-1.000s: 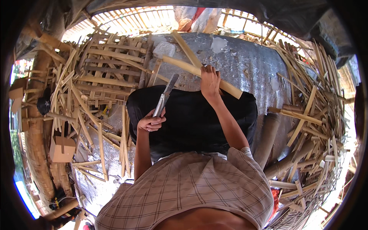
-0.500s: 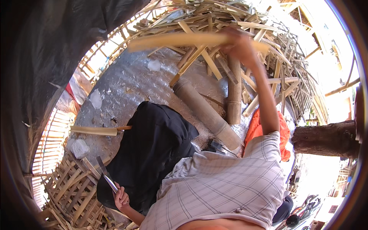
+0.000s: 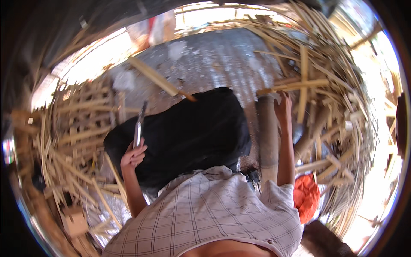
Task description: The person uses a hammer and a chisel to split a bamboo stalk. They stand to adjust a reflective insulation sheet and then continue splitting the bamboo by hand and with tools.
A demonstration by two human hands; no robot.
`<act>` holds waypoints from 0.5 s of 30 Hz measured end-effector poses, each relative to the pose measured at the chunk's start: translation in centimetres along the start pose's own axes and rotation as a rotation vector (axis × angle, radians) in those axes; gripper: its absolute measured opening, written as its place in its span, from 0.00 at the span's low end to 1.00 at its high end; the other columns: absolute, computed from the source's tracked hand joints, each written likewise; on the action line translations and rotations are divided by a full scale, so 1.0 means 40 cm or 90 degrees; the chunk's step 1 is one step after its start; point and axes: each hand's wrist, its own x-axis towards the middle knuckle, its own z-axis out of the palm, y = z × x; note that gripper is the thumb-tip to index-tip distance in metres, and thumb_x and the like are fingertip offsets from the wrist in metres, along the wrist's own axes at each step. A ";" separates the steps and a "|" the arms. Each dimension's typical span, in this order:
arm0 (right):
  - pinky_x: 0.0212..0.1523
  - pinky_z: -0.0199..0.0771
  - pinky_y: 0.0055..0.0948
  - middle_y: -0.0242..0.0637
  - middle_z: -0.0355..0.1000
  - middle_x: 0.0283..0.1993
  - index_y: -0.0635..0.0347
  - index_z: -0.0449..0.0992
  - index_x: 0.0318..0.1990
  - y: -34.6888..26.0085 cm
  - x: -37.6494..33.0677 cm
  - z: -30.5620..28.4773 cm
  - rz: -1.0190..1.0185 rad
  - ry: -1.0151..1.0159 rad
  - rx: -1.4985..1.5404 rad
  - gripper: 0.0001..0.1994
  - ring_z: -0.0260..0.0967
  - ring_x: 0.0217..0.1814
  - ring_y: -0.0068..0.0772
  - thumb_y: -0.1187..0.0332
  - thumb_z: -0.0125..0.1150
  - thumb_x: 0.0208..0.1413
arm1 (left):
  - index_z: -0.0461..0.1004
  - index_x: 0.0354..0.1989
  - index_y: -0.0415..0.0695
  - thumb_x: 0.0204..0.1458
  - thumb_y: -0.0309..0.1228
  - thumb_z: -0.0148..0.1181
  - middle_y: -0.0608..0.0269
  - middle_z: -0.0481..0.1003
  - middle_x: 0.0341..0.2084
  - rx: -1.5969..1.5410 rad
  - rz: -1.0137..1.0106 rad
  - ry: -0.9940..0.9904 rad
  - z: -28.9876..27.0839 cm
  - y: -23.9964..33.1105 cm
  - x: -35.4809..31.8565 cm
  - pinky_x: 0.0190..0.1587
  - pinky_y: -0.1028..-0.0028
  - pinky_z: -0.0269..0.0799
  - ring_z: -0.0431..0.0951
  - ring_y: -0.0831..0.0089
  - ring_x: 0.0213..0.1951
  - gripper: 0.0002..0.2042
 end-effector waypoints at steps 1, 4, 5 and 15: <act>0.55 0.74 0.43 0.51 0.74 0.52 0.63 0.77 0.51 -0.078 0.022 0.109 -0.010 -0.041 0.070 0.18 0.74 0.56 0.54 0.80 0.64 0.51 | 0.67 0.48 0.46 0.66 0.25 0.55 0.74 0.58 0.20 -0.003 -0.008 -0.055 -0.018 0.004 0.012 0.10 0.87 0.45 0.53 0.91 0.11 0.06; 0.54 0.74 0.48 0.52 0.76 0.46 0.67 0.78 0.44 -0.401 0.082 0.358 -0.057 -0.155 0.256 0.13 0.73 0.52 0.59 0.81 0.62 0.49 | 0.64 0.45 0.43 0.64 0.24 0.58 0.74 0.57 0.19 -0.015 -0.008 -0.072 -0.041 -0.004 -0.009 0.09 0.87 0.45 0.53 0.91 0.12 0.08; 0.53 0.74 0.47 0.51 0.76 0.44 0.67 0.78 0.43 -0.493 0.102 0.433 -0.111 -0.175 0.300 0.12 0.73 0.51 0.58 0.80 0.62 0.50 | 0.64 0.45 0.42 0.63 0.24 0.59 0.74 0.57 0.18 -0.020 -0.007 -0.081 -0.046 -0.009 -0.012 0.09 0.87 0.45 0.53 0.91 0.12 0.09; 0.59 0.59 0.67 0.54 0.67 0.61 0.60 0.66 0.61 -0.989 0.072 0.946 -0.116 -0.274 -0.031 0.34 0.57 0.69 0.59 0.55 0.72 0.50 | 0.62 0.44 0.43 0.60 0.25 0.65 0.71 0.61 0.22 -0.085 -0.090 -0.154 -0.080 -0.010 0.007 0.09 0.89 0.47 0.54 0.93 0.12 0.14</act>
